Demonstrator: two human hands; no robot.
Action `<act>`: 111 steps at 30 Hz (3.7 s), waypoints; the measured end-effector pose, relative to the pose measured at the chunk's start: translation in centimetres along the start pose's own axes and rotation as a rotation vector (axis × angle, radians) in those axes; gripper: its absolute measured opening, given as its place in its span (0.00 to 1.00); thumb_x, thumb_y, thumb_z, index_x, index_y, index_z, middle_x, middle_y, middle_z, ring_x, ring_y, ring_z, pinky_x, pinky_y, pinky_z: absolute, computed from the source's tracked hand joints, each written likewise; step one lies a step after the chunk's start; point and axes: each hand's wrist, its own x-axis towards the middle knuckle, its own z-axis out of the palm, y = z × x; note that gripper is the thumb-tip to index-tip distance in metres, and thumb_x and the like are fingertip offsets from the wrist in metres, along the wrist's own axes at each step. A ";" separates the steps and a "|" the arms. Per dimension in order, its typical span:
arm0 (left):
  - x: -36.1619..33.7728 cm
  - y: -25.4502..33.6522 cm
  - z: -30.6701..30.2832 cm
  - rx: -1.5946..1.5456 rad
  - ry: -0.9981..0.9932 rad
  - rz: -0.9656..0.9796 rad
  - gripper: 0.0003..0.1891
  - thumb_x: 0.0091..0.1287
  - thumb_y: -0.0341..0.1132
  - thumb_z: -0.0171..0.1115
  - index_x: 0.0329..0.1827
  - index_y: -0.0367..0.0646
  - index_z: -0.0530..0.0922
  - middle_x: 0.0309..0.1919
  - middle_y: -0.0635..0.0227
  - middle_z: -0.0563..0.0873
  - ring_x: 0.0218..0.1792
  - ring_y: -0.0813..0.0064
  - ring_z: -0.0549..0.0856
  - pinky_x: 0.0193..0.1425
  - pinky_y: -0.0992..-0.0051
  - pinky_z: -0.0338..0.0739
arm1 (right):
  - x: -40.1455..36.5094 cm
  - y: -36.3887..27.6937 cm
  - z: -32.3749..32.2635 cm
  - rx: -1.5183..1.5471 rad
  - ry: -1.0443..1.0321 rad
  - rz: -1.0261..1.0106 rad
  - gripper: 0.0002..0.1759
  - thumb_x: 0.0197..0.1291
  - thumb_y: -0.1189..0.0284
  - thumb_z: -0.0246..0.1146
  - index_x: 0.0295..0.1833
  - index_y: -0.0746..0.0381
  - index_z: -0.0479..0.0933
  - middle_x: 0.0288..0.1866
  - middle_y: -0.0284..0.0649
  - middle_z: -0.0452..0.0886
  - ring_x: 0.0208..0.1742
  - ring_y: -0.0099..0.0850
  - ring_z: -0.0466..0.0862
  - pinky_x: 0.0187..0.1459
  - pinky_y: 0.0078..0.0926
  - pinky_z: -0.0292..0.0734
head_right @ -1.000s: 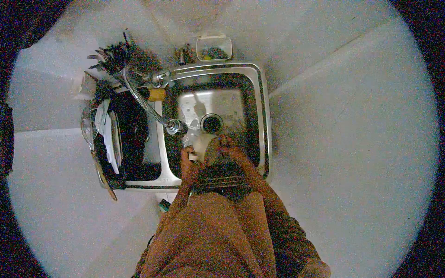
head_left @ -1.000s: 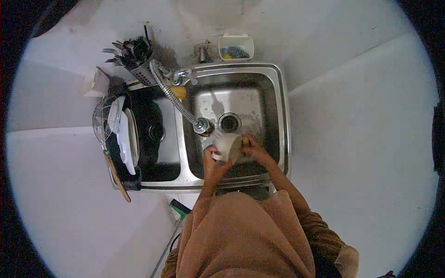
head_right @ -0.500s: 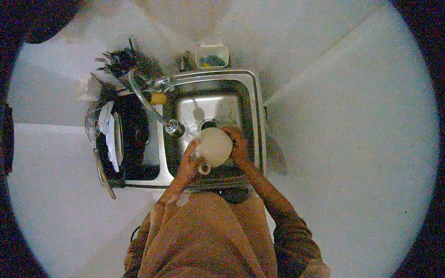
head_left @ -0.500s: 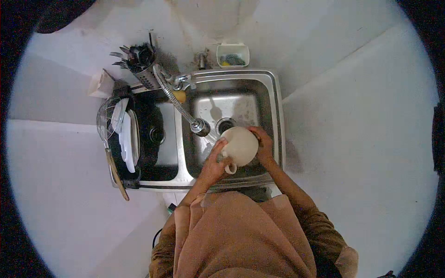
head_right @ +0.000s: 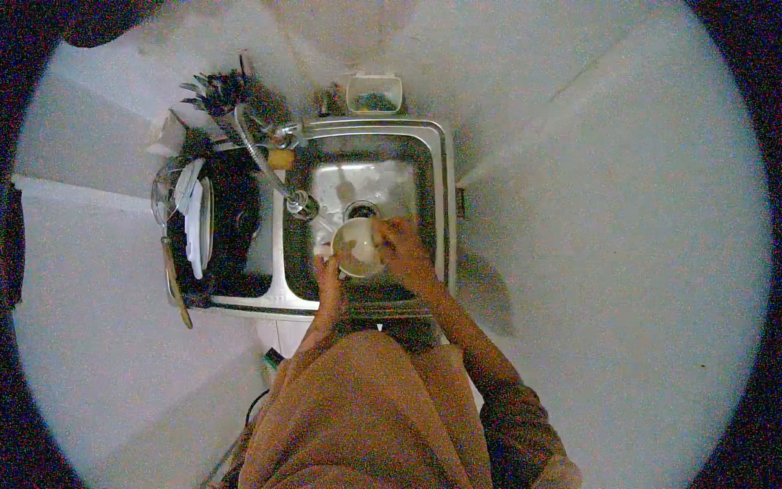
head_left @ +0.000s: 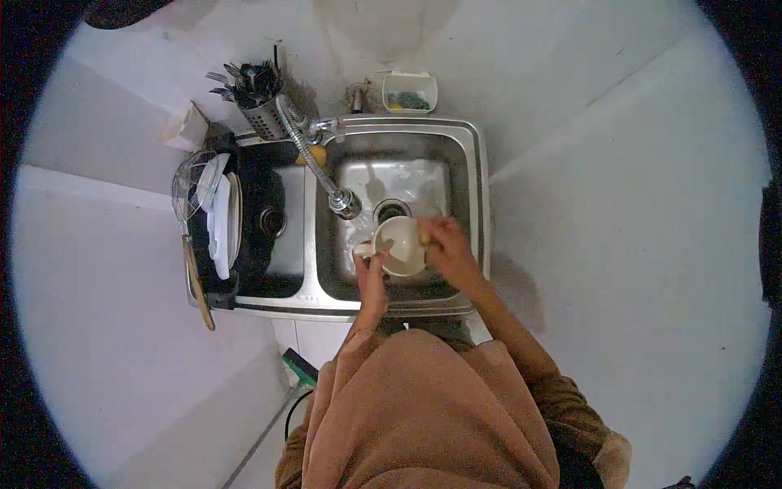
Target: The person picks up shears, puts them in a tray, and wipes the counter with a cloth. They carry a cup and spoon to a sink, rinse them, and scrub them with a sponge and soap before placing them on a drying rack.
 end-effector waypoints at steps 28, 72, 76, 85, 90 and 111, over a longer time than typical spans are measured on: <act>-0.1 -2.0 0.2 0.154 0.071 0.158 0.16 0.58 0.34 0.60 0.47 0.43 0.67 0.37 0.67 0.76 0.36 0.76 0.74 0.39 0.76 0.71 | 0.5 6.2 6.1 -0.601 -0.175 -0.322 0.07 0.48 0.76 0.58 0.34 0.65 0.74 0.29 0.47 0.79 0.35 0.44 0.80 0.38 0.39 0.74; 8.9 1.0 -9.4 0.241 -0.001 -0.127 0.25 0.53 0.31 0.67 0.52 0.41 0.66 0.44 0.57 0.77 0.43 0.66 0.76 0.46 0.69 0.73 | 39.8 13.6 6.3 -1.017 -0.895 0.019 0.14 0.51 0.66 0.54 0.34 0.65 0.80 0.39 0.51 0.81 0.39 0.49 0.81 0.43 0.42 0.76; 8.8 1.6 -8.9 0.404 -0.011 -0.016 0.26 0.52 0.31 0.67 0.52 0.41 0.65 0.42 0.58 0.77 0.43 0.67 0.76 0.48 0.68 0.71 | 39.4 19.4 7.3 -0.928 -0.744 -0.083 0.15 0.51 0.65 0.55 0.37 0.64 0.80 0.42 0.51 0.81 0.40 0.49 0.81 0.44 0.43 0.75; 9.8 -1.5 -9.4 0.351 -0.134 0.006 0.27 0.52 0.30 0.65 0.54 0.42 0.63 0.42 0.57 0.77 0.42 0.67 0.77 0.46 0.68 0.73 | 33.8 5.1 2.5 -0.511 -0.444 0.218 0.18 0.56 0.70 0.53 0.52 0.63 0.75 0.35 0.43 0.82 0.29 0.35 0.81 0.35 0.33 0.77; 8.5 -2.4 -6.1 0.281 -0.039 -0.097 0.28 0.52 0.33 0.66 0.54 0.41 0.63 0.38 0.63 0.76 0.33 0.73 0.77 0.33 0.76 0.75 | 19.3 3.7 -0.4 0.628 -0.390 0.515 0.23 0.59 0.58 0.57 0.54 0.62 0.73 0.44 0.38 0.78 0.37 0.25 0.77 0.40 0.25 0.76; 3.5 -2.1 1.3 0.172 -0.109 0.029 0.20 0.56 0.39 0.62 0.50 0.45 0.66 0.34 0.69 0.75 0.32 0.78 0.74 0.31 0.77 0.71 | 2.4 8.4 8.0 -0.405 -0.102 -0.095 0.10 0.51 0.73 0.56 0.38 0.67 0.75 0.40 0.53 0.77 0.41 0.47 0.78 0.43 0.43 0.73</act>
